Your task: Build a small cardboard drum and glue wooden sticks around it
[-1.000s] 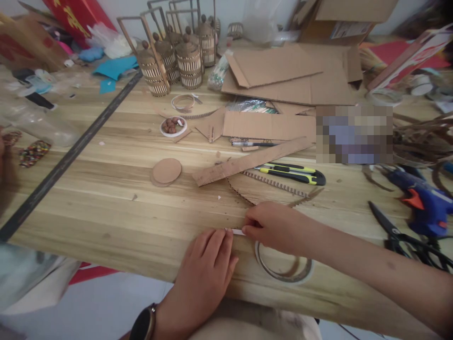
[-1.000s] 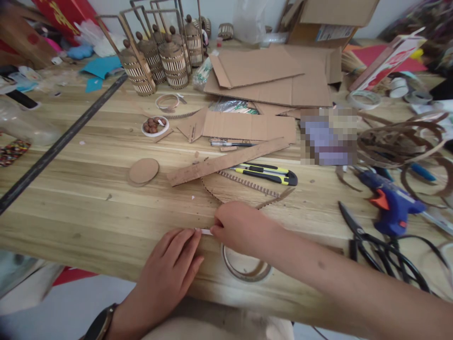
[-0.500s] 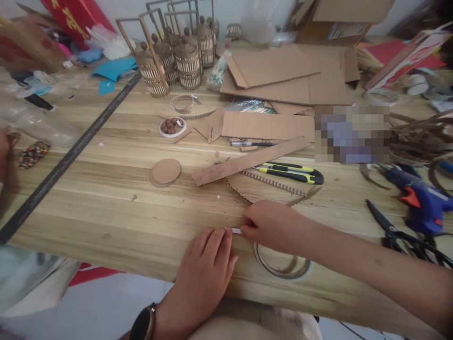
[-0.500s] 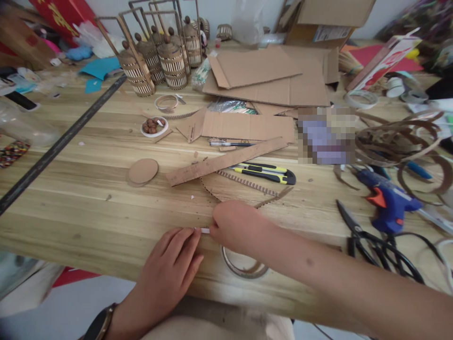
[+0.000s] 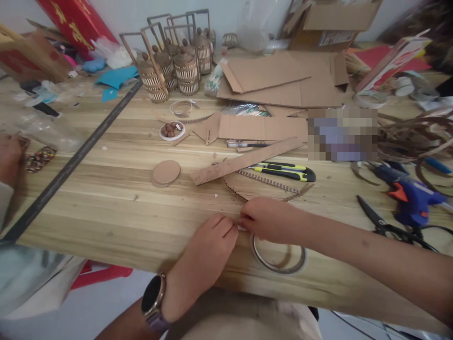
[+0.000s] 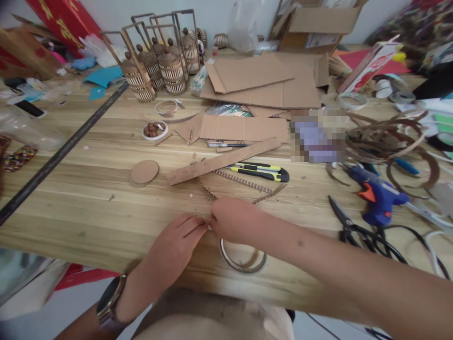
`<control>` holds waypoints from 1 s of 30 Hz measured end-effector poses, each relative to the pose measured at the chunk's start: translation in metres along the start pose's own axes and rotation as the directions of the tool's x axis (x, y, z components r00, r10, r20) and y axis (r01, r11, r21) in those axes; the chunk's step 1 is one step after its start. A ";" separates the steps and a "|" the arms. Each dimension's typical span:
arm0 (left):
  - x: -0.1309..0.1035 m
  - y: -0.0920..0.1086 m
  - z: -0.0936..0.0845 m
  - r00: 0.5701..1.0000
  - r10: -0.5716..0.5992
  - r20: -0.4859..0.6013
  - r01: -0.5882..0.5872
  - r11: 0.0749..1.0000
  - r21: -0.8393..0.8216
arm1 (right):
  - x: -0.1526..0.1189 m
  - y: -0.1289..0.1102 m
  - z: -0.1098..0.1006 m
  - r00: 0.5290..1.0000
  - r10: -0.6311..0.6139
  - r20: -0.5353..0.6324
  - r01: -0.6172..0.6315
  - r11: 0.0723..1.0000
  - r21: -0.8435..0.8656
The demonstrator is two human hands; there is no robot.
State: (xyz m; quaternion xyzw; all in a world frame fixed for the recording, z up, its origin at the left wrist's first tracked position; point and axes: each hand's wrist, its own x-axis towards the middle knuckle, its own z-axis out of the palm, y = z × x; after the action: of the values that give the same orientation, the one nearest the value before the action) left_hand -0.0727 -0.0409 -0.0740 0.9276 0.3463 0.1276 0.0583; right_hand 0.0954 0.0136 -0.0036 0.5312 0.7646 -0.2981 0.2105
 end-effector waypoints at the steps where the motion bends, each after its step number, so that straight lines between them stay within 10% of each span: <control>1: 0.000 -0.002 0.001 1.000 0.011 0.015 -0.011 1.000 -0.017 | -0.002 0.001 -0.002 1.000 0.003 0.031 -0.003 1.000 0.024; 30: 0.007 -0.016 -0.008 0.997 0.077 0.007 -0.075 0.984 -0.164 | -0.050 0.059 0.009 0.970 0.236 0.058 -0.241 0.907 0.345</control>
State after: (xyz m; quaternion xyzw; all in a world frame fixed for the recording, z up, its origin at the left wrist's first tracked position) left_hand -0.0798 -0.0240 -0.0680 0.9331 0.2985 0.1515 0.1316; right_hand 0.1684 -0.0117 0.0081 0.6472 0.6273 -0.4052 0.1531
